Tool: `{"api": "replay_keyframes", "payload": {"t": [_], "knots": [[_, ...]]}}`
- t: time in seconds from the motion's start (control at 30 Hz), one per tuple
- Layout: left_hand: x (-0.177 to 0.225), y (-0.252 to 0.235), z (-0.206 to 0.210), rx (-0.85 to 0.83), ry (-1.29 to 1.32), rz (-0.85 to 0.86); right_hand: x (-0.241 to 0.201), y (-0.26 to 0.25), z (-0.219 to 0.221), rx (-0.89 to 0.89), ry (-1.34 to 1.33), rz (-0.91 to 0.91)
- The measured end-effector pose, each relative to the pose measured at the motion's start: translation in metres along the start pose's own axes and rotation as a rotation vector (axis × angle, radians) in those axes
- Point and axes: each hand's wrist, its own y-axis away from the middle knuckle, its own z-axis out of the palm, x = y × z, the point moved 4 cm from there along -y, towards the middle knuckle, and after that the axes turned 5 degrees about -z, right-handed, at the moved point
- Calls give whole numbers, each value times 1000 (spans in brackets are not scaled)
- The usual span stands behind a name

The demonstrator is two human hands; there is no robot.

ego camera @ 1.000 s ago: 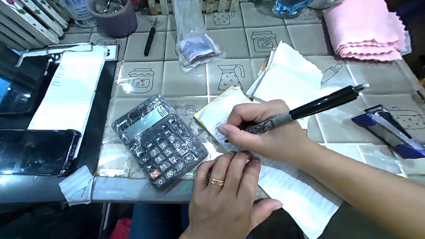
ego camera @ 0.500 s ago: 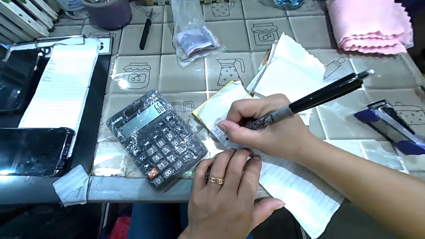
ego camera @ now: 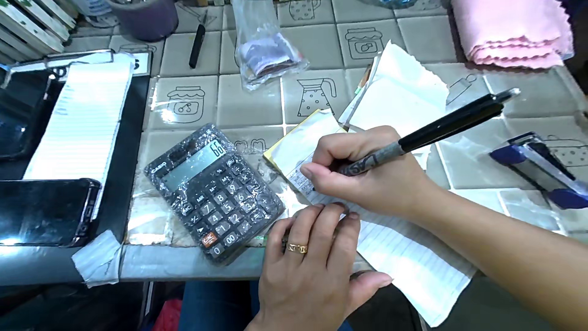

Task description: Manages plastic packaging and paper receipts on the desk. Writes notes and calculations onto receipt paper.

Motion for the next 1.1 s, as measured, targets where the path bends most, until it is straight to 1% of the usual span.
{"api": "replay_keyframes", "payload": {"t": [0.8, 1.0, 1.1], "knots": [[0, 0, 0, -9, -14, 7, 1, -1, -4, 10, 4, 31], [-1, 1, 1, -15, -20, 1, 13, 2, -22, 107, 14, 105], [0, 1, 1, -10, -18, 3, 13, 3, -21, 116, 9, 104]]}}
